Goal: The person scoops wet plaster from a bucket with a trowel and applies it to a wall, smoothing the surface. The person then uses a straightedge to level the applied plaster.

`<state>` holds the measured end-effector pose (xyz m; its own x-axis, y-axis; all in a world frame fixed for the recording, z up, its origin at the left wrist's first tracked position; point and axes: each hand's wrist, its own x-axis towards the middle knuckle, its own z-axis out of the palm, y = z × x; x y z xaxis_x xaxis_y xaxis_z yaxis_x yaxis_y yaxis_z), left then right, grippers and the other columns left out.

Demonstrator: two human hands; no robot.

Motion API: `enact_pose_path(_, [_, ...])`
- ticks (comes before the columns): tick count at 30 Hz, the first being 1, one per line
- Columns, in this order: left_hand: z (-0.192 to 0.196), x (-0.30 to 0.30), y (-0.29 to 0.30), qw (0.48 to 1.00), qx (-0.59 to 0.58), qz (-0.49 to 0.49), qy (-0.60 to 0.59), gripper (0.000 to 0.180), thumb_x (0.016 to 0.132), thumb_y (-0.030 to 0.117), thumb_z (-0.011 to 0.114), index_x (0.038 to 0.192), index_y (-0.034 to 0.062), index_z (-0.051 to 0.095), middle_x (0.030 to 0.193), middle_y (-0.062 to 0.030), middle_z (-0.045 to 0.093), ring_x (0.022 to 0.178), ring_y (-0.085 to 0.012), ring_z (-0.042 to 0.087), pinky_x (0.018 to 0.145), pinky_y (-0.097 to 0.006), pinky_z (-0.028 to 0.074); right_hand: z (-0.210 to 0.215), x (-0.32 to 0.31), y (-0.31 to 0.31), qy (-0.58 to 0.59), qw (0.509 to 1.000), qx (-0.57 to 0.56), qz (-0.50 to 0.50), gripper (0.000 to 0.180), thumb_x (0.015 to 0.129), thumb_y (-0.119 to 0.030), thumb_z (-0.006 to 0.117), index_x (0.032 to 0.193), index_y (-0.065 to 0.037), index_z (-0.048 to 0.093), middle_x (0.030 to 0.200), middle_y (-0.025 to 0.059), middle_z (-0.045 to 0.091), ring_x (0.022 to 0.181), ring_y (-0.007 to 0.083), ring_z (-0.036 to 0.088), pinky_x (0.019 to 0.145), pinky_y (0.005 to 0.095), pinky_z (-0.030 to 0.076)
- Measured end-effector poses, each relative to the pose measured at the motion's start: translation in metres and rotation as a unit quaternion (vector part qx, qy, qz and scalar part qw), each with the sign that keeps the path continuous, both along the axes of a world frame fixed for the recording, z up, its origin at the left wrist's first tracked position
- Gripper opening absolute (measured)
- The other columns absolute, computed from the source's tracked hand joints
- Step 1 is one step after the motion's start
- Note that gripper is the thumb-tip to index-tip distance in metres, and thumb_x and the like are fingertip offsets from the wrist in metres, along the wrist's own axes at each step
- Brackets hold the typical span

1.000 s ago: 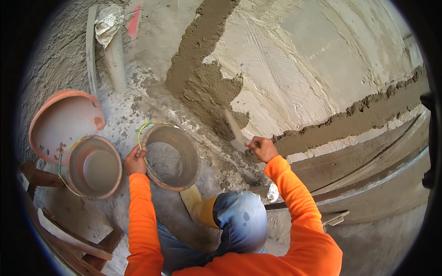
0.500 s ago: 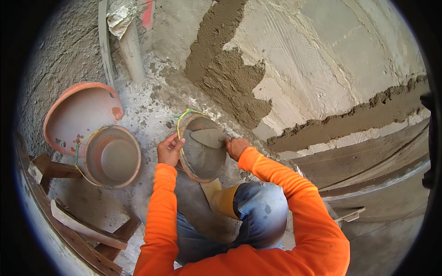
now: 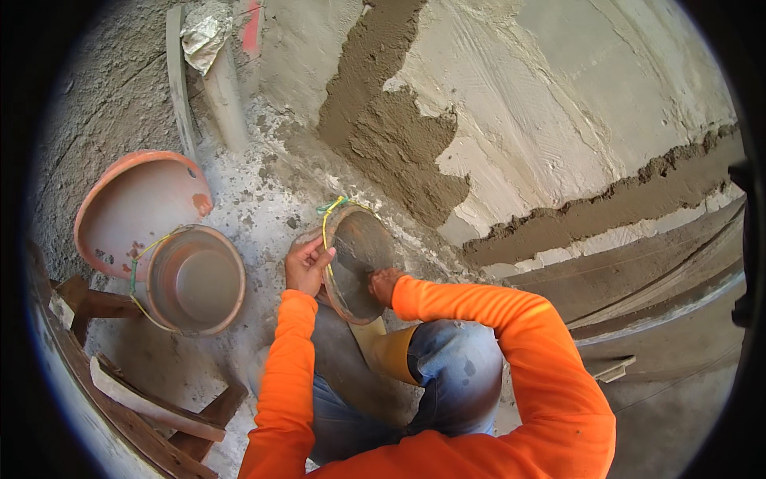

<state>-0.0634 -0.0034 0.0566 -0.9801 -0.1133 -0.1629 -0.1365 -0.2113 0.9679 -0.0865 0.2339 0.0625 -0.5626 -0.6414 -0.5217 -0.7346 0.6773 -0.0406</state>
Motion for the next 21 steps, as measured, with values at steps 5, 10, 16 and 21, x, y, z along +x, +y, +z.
enact_pose_path(5, [-0.002,0.004,0.004,0.999,-0.006,0.012,-0.034,0.043,0.082,0.012,0.079,0.122,-0.0009,0.067,0.071,0.0040,0.054,0.062,-0.0048,0.048,0.055,-0.021,0.040,0.005,-0.004,0.010,0.161,0.983,0.041,-0.081,0.031,0.092,-0.019,0.050,0.115,-0.001,0.059,0.096,0.0157,0.068,0.077,0.0315,0.071,0.062,0.0431,0.057])
enact_pose_path(10, [-0.001,0.004,0.009,0.999,0.001,-0.025,-0.026,0.040,0.083,0.013,0.079,0.120,0.0008,0.069,0.071,0.0051,0.052,0.063,-0.0048,0.047,0.059,-0.020,0.041,0.010,0.003,-0.004,0.049,0.996,0.065,-0.023,0.023,0.092,-0.021,0.050,0.095,-0.008,0.068,0.097,0.0126,0.073,0.090,0.0314,0.071,0.076,0.0428,0.057])
enact_pose_path(16, [-0.005,0.007,-0.003,0.995,-0.095,0.024,-0.021,0.042,0.085,0.011,0.077,0.125,0.0042,0.067,0.073,0.0051,0.051,0.064,-0.0045,0.047,0.059,-0.020,0.041,0.025,-0.006,-0.007,0.096,0.976,0.023,-0.194,0.027,0.092,-0.023,0.049,0.091,-0.006,0.070,0.091,0.0134,0.073,0.085,0.0321,0.072,0.071,0.0441,0.056])
enact_pose_path(21, [-0.004,0.002,-0.001,1.000,-0.002,0.021,-0.012,0.041,0.085,0.012,0.077,0.123,0.0020,0.067,0.074,0.0054,0.052,0.064,-0.0042,0.046,0.059,-0.020,0.041,0.025,-0.006,-0.024,0.032,0.989,0.147,-0.007,0.032,0.093,-0.024,0.048,0.092,-0.004,0.073,0.091,0.0138,0.074,0.088,0.0310,0.072,0.075,0.0436,0.057])
